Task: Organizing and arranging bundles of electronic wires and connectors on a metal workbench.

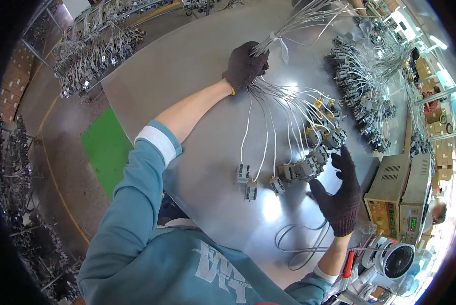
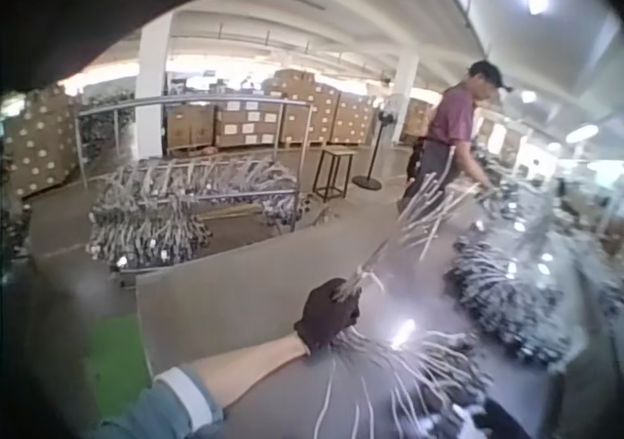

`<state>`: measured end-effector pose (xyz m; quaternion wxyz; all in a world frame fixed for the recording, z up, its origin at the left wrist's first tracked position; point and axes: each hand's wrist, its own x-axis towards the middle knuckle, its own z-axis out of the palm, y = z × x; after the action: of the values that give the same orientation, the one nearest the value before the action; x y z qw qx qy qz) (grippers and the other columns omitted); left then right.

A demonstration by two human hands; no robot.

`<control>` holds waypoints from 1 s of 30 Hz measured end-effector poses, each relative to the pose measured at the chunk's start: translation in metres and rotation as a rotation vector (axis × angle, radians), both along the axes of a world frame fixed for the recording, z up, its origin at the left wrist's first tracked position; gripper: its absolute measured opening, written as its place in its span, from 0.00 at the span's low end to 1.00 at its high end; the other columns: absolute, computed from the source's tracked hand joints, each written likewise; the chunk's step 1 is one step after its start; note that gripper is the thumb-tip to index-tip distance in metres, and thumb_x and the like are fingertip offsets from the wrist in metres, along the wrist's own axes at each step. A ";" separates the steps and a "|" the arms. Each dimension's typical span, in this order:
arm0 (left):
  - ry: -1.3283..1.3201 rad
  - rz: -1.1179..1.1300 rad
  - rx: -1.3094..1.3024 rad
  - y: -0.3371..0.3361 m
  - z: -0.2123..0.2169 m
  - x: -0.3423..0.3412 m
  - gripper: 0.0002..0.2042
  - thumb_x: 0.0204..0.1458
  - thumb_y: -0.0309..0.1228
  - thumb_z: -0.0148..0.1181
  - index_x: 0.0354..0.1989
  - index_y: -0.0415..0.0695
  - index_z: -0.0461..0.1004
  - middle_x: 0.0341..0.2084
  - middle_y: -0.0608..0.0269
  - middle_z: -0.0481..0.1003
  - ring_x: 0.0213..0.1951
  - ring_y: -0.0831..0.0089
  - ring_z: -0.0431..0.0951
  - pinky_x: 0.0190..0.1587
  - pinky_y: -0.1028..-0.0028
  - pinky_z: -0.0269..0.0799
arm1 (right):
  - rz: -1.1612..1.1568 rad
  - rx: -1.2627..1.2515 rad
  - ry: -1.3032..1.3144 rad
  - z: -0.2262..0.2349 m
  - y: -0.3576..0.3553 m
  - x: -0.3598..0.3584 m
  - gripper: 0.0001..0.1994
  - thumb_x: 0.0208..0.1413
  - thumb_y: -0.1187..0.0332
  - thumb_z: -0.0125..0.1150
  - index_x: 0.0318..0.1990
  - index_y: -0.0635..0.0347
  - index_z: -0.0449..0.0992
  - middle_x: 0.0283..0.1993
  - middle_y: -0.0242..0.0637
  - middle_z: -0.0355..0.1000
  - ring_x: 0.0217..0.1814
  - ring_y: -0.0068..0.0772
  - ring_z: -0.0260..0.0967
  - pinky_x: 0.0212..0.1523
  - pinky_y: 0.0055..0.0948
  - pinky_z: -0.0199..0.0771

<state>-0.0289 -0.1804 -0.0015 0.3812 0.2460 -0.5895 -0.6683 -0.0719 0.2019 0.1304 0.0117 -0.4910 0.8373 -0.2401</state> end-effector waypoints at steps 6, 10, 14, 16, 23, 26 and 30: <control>0.059 0.032 -0.052 0.002 -0.002 0.000 0.12 0.61 0.37 0.68 0.42 0.40 0.78 0.27 0.63 0.79 0.27 0.76 0.80 0.30 0.72 0.82 | 0.063 -0.120 -0.021 -0.017 -0.022 0.018 0.47 0.45 0.62 0.81 0.74 0.60 0.63 0.63 0.49 0.76 0.60 0.46 0.76 0.58 0.42 0.77; 0.068 0.007 -0.034 0.004 0.003 0.003 0.12 0.61 0.36 0.68 0.42 0.40 0.78 0.27 0.62 0.79 0.27 0.75 0.81 0.29 0.72 0.81 | 0.082 -0.115 0.184 -0.022 -0.033 0.026 0.41 0.48 0.63 0.80 0.70 0.60 0.69 0.56 0.48 0.78 0.53 0.49 0.78 0.53 0.43 0.79; 0.017 -0.007 0.003 0.004 0.008 0.002 0.11 0.62 0.29 0.64 0.47 0.36 0.75 0.28 0.62 0.79 0.27 0.74 0.81 0.30 0.72 0.81 | 0.066 -0.138 0.184 -0.023 -0.031 0.028 0.36 0.47 0.69 0.80 0.67 0.61 0.73 0.51 0.43 0.80 0.45 0.40 0.79 0.48 0.38 0.80; 0.029 -0.011 0.026 0.003 0.006 0.000 0.11 0.62 0.30 0.64 0.48 0.36 0.75 0.27 0.62 0.78 0.27 0.74 0.81 0.29 0.72 0.81 | 0.036 -0.239 -0.014 -0.021 -0.031 0.027 0.38 0.45 0.74 0.79 0.68 0.63 0.72 0.51 0.41 0.80 0.44 0.31 0.79 0.47 0.31 0.79; 0.127 -0.048 0.020 0.001 -0.006 -0.004 0.09 0.63 0.31 0.64 0.43 0.37 0.77 0.25 0.62 0.78 0.26 0.74 0.80 0.28 0.72 0.79 | 0.105 -0.356 -0.082 -0.014 -0.047 0.055 0.41 0.42 0.70 0.82 0.67 0.64 0.71 0.49 0.44 0.79 0.45 0.35 0.79 0.47 0.35 0.80; 0.095 -0.018 -0.024 0.003 -0.005 -0.002 0.09 0.64 0.33 0.64 0.42 0.39 0.78 0.26 0.62 0.78 0.28 0.74 0.80 0.30 0.71 0.80 | 0.208 -0.304 0.075 -0.025 -0.055 0.086 0.39 0.40 0.67 0.82 0.64 0.58 0.74 0.45 0.43 0.76 0.41 0.44 0.76 0.40 0.39 0.78; 0.129 -0.081 -0.078 0.009 0.000 0.005 0.08 0.62 0.27 0.61 0.45 0.36 0.76 0.24 0.61 0.77 0.24 0.73 0.77 0.27 0.71 0.75 | 0.278 -0.211 0.117 -0.036 -0.057 0.110 0.37 0.39 0.63 0.82 0.62 0.50 0.76 0.46 0.41 0.74 0.41 0.44 0.75 0.37 0.42 0.78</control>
<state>-0.0239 -0.1717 -0.0014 0.4002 0.1632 -0.5989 -0.6742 0.0381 0.1452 0.0941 -0.0556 -0.6135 0.7308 -0.2939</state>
